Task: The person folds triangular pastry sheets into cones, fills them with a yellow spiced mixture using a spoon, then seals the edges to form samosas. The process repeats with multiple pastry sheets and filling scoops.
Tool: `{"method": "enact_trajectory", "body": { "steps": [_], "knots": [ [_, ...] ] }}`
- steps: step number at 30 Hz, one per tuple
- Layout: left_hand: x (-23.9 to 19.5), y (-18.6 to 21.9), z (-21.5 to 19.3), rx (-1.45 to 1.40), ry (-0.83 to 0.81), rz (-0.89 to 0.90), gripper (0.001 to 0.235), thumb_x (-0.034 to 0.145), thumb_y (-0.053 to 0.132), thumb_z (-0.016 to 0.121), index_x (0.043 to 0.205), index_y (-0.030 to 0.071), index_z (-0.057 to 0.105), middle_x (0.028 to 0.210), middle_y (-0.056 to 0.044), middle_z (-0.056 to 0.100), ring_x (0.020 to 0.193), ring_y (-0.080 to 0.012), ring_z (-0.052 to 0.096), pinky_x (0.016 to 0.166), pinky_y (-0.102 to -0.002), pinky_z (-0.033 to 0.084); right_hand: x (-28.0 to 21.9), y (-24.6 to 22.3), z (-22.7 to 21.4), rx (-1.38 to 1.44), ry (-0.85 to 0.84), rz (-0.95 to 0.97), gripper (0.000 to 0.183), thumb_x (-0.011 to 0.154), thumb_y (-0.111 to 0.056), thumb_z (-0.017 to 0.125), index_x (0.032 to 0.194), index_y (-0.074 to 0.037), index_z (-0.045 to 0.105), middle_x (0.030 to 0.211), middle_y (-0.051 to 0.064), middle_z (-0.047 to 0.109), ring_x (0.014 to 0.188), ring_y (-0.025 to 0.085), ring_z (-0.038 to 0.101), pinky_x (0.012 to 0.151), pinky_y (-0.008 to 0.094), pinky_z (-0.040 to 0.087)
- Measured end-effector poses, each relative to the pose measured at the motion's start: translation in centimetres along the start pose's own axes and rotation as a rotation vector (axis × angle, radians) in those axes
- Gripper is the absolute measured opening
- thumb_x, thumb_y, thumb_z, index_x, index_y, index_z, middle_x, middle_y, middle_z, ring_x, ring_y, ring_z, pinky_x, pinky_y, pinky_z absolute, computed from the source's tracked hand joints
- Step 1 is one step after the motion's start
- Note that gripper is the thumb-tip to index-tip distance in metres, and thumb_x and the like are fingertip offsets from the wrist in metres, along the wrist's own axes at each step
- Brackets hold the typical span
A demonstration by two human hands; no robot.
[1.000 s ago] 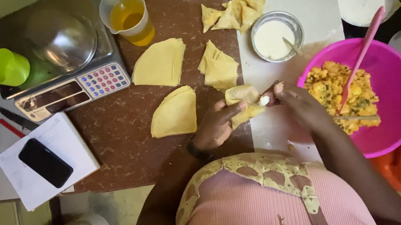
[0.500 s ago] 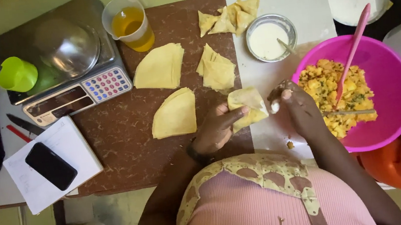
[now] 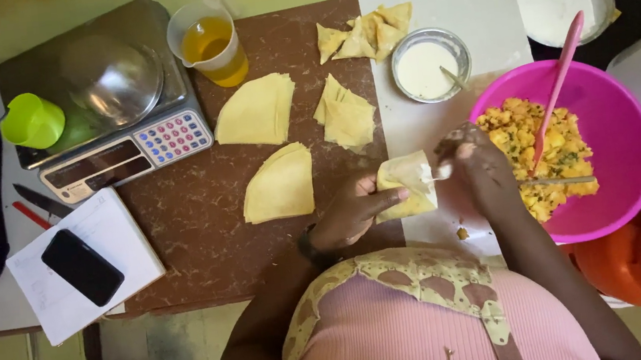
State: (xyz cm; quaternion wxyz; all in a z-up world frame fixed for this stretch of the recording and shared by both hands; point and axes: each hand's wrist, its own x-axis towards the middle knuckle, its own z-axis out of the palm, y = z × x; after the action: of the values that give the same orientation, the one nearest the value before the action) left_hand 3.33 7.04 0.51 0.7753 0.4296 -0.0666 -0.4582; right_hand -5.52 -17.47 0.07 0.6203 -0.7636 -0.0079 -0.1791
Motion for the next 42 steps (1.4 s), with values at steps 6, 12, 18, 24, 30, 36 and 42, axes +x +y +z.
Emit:
{"method": "enact_trajectory", "body": {
  "steps": [6, 12, 18, 24, 30, 36, 42],
  "knots": [
    [1.1, -4.1, -3.0, -0.014, -0.04, -0.051, 0.038, 0.101, 0.008, 0.091, 0.132, -0.009, 0.076, 0.113, -0.019, 0.084, 0.103, -0.0256, 0.084, 0.091, -0.046, 0.072, 0.2, -0.6, 0.8, 0.171, 0.033, 0.075, 0.062, 0.12, -0.06, 0.052, 0.139, -0.003, 0.068, 0.132, 0.018, 0.074, 0.133, 0.03, 0.069, 0.126, 0.052, 0.045],
    [-0.1, -2.8, -2.3, 0.043, -0.048, -0.053, 0.041, 0.102, 0.011, 0.091, 0.134, -0.009, 0.075, 0.115, -0.02, 0.084, 0.101, -0.0253, 0.083, 0.092, -0.046, 0.071, 0.0, 0.0, 0.2, 0.121, 0.028, 0.015, 0.073, 0.122, -0.065, 0.039, 0.139, 0.002, 0.061, 0.135, 0.028, 0.069, 0.132, 0.038, 0.066, 0.12, 0.055, 0.05],
    [-0.2, -1.2, -0.1, 0.141, -0.047, 0.013, 0.034, 0.102, 0.013, 0.091, 0.127, -0.004, 0.077, 0.106, -0.013, 0.084, 0.097, -0.0164, 0.08, 0.088, -0.04, 0.071, 0.6, 0.9, -0.3, 0.054, 0.044, 0.007, 0.067, 0.124, -0.056, 0.039, 0.142, 0.007, 0.054, 0.136, 0.03, 0.063, 0.132, 0.041, 0.064, 0.116, 0.057, 0.053],
    [-0.2, 0.0, 1.1, 0.239, -0.094, 0.068, 0.035, 0.105, 0.014, 0.089, 0.13, -0.005, 0.076, 0.108, -0.015, 0.083, 0.096, -0.0178, 0.079, 0.091, -0.038, 0.069, 0.6, -2.1, 1.6, 0.017, -0.106, 0.088, 0.074, 0.117, -0.06, 0.047, 0.146, 0.006, 0.062, 0.123, 0.023, 0.079, 0.127, 0.038, 0.074, 0.121, 0.055, 0.05],
    [-0.7, 0.4, 0.8, 0.275, -0.108, 0.072, 0.03, 0.105, 0.014, 0.088, 0.127, -0.003, 0.077, 0.106, -0.011, 0.083, 0.094, -0.0139, 0.077, 0.09, -0.035, 0.069, 0.8, 0.6, 1.0, 0.085, -0.031, -0.136, 0.075, 0.123, -0.058, 0.04, 0.13, 0.011, 0.068, 0.141, 0.033, 0.061, 0.138, 0.048, 0.06, 0.121, 0.062, 0.05],
    [-0.6, 0.8, 1.3, 0.294, -0.105, 0.081, 0.032, 0.106, 0.014, 0.088, 0.13, -0.005, 0.076, 0.108, -0.013, 0.083, 0.096, -0.0147, 0.077, 0.091, -0.036, 0.068, 0.8, -0.3, 2.6, 0.141, -0.086, 0.016, 0.08, 0.117, -0.066, 0.045, 0.145, 0.008, 0.061, 0.142, 0.029, 0.068, 0.13, 0.042, 0.072, 0.118, 0.057, 0.054],
    [0.2, -0.6, 0.6, 0.237, -0.107, 0.075, 0.032, 0.105, 0.014, 0.088, 0.13, -0.002, 0.077, 0.108, -0.009, 0.083, 0.095, -0.0122, 0.078, 0.089, -0.034, 0.069, 0.0, -0.9, 2.4, 0.153, -0.11, -0.001, 0.079, 0.118, -0.068, 0.042, 0.14, 0.006, 0.059, 0.146, 0.032, 0.065, 0.133, 0.047, 0.071, 0.116, 0.059, 0.054]
  ]
}}
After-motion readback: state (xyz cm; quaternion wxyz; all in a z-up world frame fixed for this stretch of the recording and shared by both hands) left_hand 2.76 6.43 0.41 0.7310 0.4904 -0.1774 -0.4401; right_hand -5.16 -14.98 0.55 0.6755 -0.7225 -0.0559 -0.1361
